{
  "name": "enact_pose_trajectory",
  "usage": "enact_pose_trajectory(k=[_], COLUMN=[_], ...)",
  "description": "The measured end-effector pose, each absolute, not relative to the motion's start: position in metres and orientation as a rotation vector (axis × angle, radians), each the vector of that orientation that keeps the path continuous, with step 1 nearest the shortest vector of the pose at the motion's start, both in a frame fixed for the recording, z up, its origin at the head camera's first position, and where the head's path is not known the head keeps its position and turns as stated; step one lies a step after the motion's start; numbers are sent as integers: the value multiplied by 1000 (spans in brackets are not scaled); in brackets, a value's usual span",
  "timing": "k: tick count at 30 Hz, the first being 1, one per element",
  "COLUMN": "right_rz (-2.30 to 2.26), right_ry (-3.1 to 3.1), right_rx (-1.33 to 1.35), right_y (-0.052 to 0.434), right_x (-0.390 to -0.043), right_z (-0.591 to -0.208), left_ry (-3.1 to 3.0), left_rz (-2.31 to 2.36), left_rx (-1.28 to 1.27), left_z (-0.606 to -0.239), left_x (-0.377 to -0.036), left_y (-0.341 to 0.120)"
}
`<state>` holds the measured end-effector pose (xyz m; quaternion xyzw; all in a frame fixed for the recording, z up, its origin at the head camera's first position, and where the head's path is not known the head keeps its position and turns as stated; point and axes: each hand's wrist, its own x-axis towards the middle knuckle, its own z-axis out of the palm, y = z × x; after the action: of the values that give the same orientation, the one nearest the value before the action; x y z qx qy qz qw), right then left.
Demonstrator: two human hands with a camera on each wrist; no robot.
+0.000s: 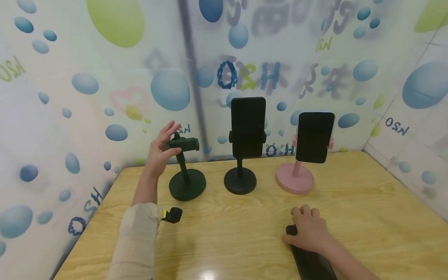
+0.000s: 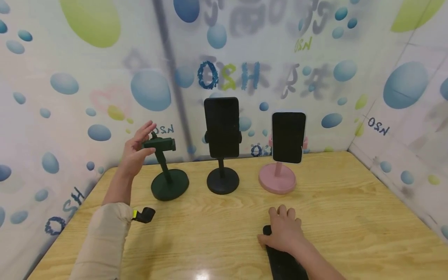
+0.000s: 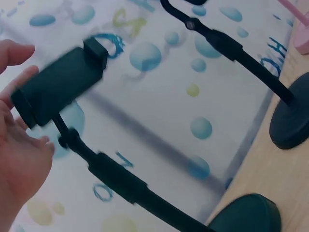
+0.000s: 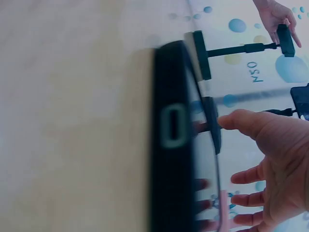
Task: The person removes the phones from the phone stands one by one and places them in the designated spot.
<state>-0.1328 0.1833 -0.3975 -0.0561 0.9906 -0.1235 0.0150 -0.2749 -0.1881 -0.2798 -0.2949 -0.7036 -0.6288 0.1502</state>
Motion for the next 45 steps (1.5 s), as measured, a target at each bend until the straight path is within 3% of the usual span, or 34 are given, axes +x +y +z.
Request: enact_pose_trajectory(k=[3, 7, 13, 18, 26, 45], right_rz=[-448, -593, -972, -1268, -1501, -1983], right_ry=[3208, 3374, 3225, 3081, 2891, 2799], right_rx=[-221, -478, -642, -555, -145, -235], right_y=[180, 177, 171, 165, 159, 144], right_x=[-137, -147, -166, -181, -203, -230], right_z=[-389, -374, -343, -321, -307, -288], left_ry=[-2052, -2048, -1938, -1909, -2099, -2385], left_rz=[-1588, -1325, -1215, -1189, -1354, -1425], left_rx=[-815, -767, -850, -971, -976, -785], left_z=[-260, -238, -233, -245, -255, -271], left_x=[-260, -243, -245, -262, -262, -269], left_y=[-176, -156, -142, -133, -103, -66])
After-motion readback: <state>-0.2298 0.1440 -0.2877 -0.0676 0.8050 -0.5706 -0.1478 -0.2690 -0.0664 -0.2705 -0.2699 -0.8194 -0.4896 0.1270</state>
